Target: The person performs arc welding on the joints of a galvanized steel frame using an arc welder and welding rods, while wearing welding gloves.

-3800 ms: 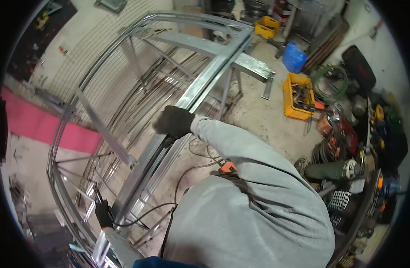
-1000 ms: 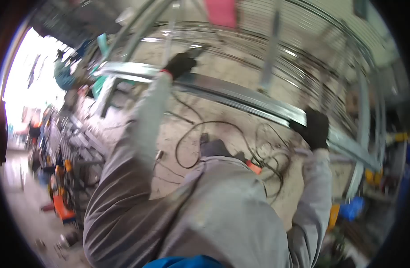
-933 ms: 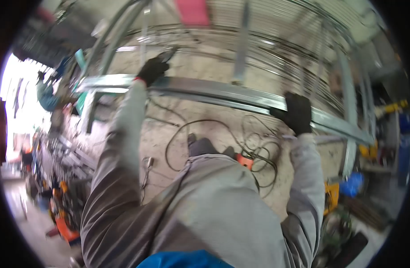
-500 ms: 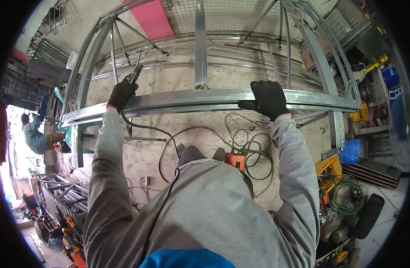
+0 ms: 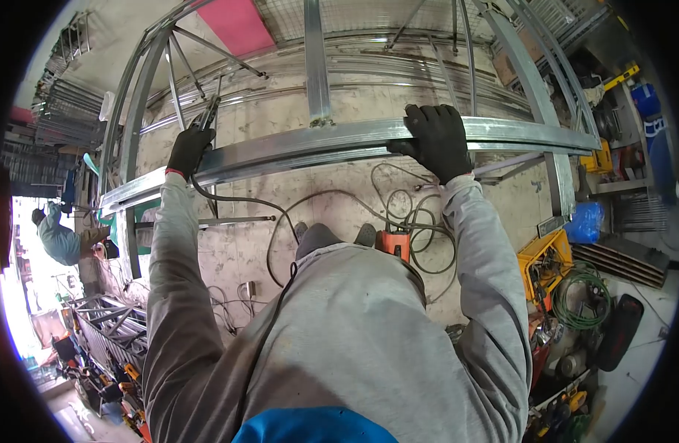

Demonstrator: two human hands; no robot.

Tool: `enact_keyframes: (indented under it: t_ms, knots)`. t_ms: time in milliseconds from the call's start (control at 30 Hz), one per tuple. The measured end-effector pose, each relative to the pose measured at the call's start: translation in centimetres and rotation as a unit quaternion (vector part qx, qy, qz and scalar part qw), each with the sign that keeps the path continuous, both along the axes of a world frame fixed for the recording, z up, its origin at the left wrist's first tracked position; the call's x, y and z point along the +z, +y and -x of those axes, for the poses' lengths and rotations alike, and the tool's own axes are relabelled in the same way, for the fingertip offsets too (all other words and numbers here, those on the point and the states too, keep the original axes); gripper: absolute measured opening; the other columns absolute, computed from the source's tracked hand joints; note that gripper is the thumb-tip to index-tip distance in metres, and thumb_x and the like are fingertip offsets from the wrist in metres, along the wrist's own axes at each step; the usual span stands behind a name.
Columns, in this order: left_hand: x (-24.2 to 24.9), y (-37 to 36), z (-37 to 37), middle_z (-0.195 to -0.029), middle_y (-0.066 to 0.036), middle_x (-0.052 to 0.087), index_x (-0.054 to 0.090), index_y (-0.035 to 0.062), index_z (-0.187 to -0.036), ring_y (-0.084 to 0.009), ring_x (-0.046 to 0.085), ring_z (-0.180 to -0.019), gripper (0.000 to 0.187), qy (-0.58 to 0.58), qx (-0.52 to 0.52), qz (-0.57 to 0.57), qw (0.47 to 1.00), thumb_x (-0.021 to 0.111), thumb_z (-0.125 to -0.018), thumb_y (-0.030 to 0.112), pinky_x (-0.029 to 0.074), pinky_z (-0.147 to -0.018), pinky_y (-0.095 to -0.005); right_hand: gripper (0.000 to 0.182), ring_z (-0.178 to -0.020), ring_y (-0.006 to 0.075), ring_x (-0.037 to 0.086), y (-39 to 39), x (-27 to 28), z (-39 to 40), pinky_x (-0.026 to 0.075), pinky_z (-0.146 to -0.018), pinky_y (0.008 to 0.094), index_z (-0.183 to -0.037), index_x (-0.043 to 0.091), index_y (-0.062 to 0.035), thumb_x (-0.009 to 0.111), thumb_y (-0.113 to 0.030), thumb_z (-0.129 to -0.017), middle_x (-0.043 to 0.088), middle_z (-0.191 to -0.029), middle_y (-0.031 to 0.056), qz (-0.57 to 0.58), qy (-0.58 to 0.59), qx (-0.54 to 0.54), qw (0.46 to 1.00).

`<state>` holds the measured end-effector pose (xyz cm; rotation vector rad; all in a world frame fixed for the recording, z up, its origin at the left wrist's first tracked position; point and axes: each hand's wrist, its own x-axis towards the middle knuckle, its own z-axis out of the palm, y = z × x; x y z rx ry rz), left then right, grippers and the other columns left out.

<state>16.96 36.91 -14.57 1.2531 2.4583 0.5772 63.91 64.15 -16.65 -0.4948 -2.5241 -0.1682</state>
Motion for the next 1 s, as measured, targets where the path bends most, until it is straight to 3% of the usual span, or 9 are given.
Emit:
enact_keyframes:
  t_ms: [133, 167, 300, 367, 500, 600, 667, 767, 1000]
  knots:
    - [-2.5, -0.7, 2.1, -0.075, -0.016, 0.065, 0.072, 0.0057, -0.097, -0.0298, 0.067, -0.071, 0.020, 0.106, -0.117, -0.046, 0.986, 0.066, -0.093, 0.024, 0.050, -0.065, -0.0421, 0.070, -0.083, 0.0293, 0.063, 0.5, -0.5, -0.2, 0.048, -0.080, 0.0441, -0.107, 0.064, -0.0089, 0.072, -0.070, -0.074, 0.063, -0.086, 0.0078, 0.000, -0.027, -0.006, 1.000]
    - [-2.6, -0.7, 2.2, -0.073, -0.015, 0.063, 0.072, 0.0100, -0.100, -0.0296, 0.067, -0.069, 0.013, 0.217, -0.193, -0.038, 0.956, 0.066, -0.093, 0.018, 0.050, -0.062, -0.0426, 0.069, -0.083, 0.0290, 0.063, 0.5, -0.4, -0.2, 0.047, -0.079, 0.0440, -0.105, 0.064, -0.0098, 0.072, -0.071, -0.074, 0.062, -0.085, 0.0077, 0.015, -0.047, -0.019, 0.999]
    - [-2.8, -1.1, 2.6, -0.074, -0.015, 0.064, 0.072, 0.0088, -0.099, -0.0299, 0.066, -0.070, 0.014, 0.223, -0.195, -0.027, 0.955, 0.065, -0.094, 0.020, 0.050, -0.063, -0.0430, 0.068, -0.084, 0.0292, 0.063, 0.5, -0.5, -0.2, 0.047, -0.080, 0.0441, -0.104, 0.064, -0.0098, 0.073, -0.070, -0.073, 0.062, -0.084, 0.0076, 0.025, -0.050, -0.020, 0.998]
    - [-3.1, -0.8, 2.9, -0.076, -0.016, 0.065, 0.072, 0.0117, -0.099, -0.0327, 0.067, -0.071, 0.013, 0.076, -0.091, -0.027, 0.993, 0.065, -0.094, 0.021, 0.050, -0.064, -0.0436, 0.068, -0.084, 0.0295, 0.063, 0.4, -0.3, -0.2, 0.047, -0.080, 0.0443, -0.104, 0.063, -0.0100, 0.073, -0.070, -0.073, 0.062, -0.085, 0.0076, 0.027, -0.050, -0.022, 0.998]
    - [-4.0, -1.1, 3.4, -0.077, -0.016, 0.065, 0.072, 0.0126, -0.099, -0.0330, 0.067, -0.072, 0.013, 0.079, -0.094, -0.030, 0.992, 0.065, -0.093, 0.021, 0.050, -0.064, -0.0441, 0.068, -0.083, 0.0299, 0.062, 0.2, -0.4, -0.1, 0.046, -0.080, 0.0448, -0.103, 0.063, -0.0101, 0.073, -0.070, -0.072, 0.062, -0.085, 0.0078, 0.006, -0.020, -0.016, 1.000]
    - [-4.2, -1.0, 3.8, -0.076, -0.014, 0.065, 0.071, 0.0117, -0.096, -0.0321, 0.067, -0.070, 0.014, 0.257, -0.221, -0.065, 0.938, 0.063, -0.092, 0.023, 0.049, -0.063, -0.0422, 0.069, -0.081, 0.0305, 0.060, 0.4, -0.5, 0.1, 0.046, -0.079, 0.0452, -0.101, 0.063, -0.0098, 0.073, -0.071, -0.071, 0.062, -0.085, 0.0081, 0.006, -0.013, -0.010, 1.000]
    - [-3.2, -0.6, 2.8, -0.077, -0.013, 0.069, 0.068, -0.0001, -0.107, -0.0224, 0.069, -0.071, 0.040, -0.002, -0.038, -0.033, 0.999, 0.068, -0.090, 0.036, 0.051, -0.065, -0.0389, 0.068, -0.081, 0.0305, 0.060, 0.1, 0.1, 0.1, 0.046, -0.079, 0.0450, -0.101, 0.063, -0.0094, 0.074, -0.070, -0.071, 0.061, -0.084, 0.0082, 0.014, -0.017, -0.019, 1.000]
    - [-0.6, -0.1, -0.1, -0.078, -0.012, 0.069, 0.068, -0.0011, -0.105, -0.0208, 0.067, -0.067, 0.041, -0.086, 0.067, -0.038, 0.993, 0.068, -0.087, 0.036, 0.051, -0.064, -0.0372, 0.068, -0.080, 0.0303, 0.061, 0.1, 0.1, 0.2, 0.047, -0.079, 0.0449, -0.102, 0.063, -0.0087, 0.076, -0.068, -0.071, 0.061, -0.084, 0.0082, 0.009, -0.002, -0.012, 1.000]
    - [-0.7, 0.1, -0.1, -0.071, -0.008, 0.065, 0.066, -0.0021, -0.099, -0.0176, 0.064, -0.065, 0.040, -0.091, 0.052, -0.059, 0.993, 0.068, -0.086, 0.036, 0.050, -0.063, -0.0351, 0.066, -0.083, 0.0301, 0.062, 0.3, -0.2, -0.1, 0.047, -0.081, 0.0454, -0.105, 0.064, -0.0096, 0.079, -0.063, -0.069, 0.062, -0.086, 0.0080, 0.004, -0.028, -0.007, 1.000]
